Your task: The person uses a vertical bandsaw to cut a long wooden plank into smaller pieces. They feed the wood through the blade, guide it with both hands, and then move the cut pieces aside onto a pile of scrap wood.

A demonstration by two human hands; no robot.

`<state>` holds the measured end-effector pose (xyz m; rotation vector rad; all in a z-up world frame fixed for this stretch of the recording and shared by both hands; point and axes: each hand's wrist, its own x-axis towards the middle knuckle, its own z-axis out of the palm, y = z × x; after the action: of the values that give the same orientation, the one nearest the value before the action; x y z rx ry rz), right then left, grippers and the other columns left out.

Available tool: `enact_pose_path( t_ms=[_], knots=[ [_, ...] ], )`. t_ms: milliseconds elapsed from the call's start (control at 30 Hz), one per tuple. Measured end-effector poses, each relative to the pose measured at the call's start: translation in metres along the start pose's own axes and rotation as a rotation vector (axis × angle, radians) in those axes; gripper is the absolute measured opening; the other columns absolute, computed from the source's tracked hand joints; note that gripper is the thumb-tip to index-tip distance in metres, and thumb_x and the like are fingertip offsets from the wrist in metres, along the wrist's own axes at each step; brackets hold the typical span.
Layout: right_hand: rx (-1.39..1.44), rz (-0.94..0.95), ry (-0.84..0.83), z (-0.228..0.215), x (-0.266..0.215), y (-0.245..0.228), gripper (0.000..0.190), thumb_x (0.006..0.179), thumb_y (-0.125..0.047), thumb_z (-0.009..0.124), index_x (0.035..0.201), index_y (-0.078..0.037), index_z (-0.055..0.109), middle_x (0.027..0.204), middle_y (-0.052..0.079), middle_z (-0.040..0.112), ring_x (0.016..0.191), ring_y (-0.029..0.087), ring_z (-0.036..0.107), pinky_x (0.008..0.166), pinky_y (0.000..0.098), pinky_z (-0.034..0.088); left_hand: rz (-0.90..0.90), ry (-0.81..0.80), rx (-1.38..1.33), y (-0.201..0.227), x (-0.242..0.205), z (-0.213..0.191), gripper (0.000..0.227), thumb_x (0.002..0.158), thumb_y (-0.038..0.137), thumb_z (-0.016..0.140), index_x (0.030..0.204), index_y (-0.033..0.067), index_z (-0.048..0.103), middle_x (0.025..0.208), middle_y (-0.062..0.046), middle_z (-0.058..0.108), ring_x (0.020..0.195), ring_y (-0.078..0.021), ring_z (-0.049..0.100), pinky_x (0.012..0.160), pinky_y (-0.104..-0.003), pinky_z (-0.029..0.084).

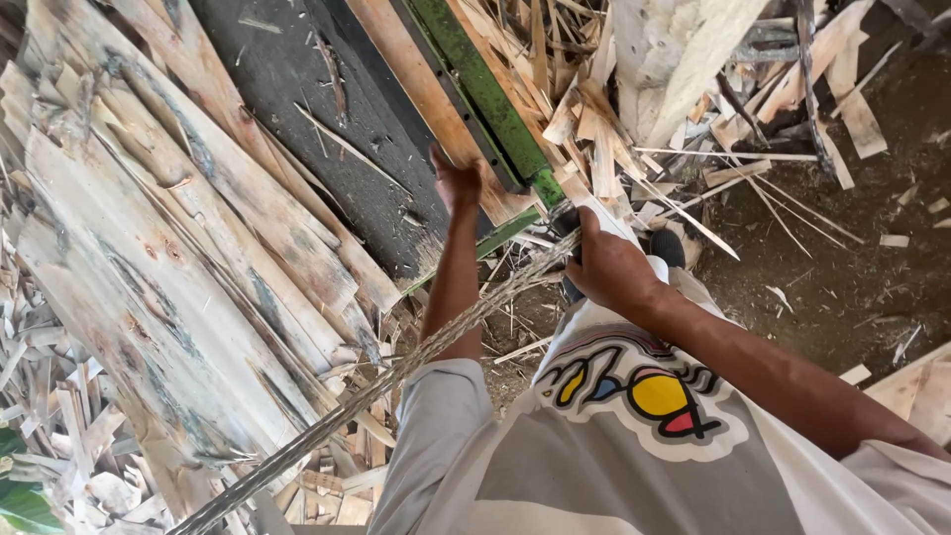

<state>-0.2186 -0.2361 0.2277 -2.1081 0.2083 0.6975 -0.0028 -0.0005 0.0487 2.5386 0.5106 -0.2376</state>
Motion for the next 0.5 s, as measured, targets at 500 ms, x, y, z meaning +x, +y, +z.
enact_pose_path(
  t_ms=[500],
  knots=[
    [-0.037, -0.045, 0.078, 0.013, 0.008, 0.006, 0.069, 0.087, -0.012, 0.068, 0.140, 0.004, 0.027, 0.068, 0.024, 0.068, 0.056, 0.041, 0.066, 0.054, 0.0513, 0.054, 0.033, -0.023, -0.045, -0.005, 0.008, 0.006, 0.100, 0.081, 0.027, 0.086, 0.161, 0.0173, 0.026, 0.136, -0.020, 0.065, 0.108, -0.0337, 0.073, 0.096, -0.043, 0.061]
  ],
)
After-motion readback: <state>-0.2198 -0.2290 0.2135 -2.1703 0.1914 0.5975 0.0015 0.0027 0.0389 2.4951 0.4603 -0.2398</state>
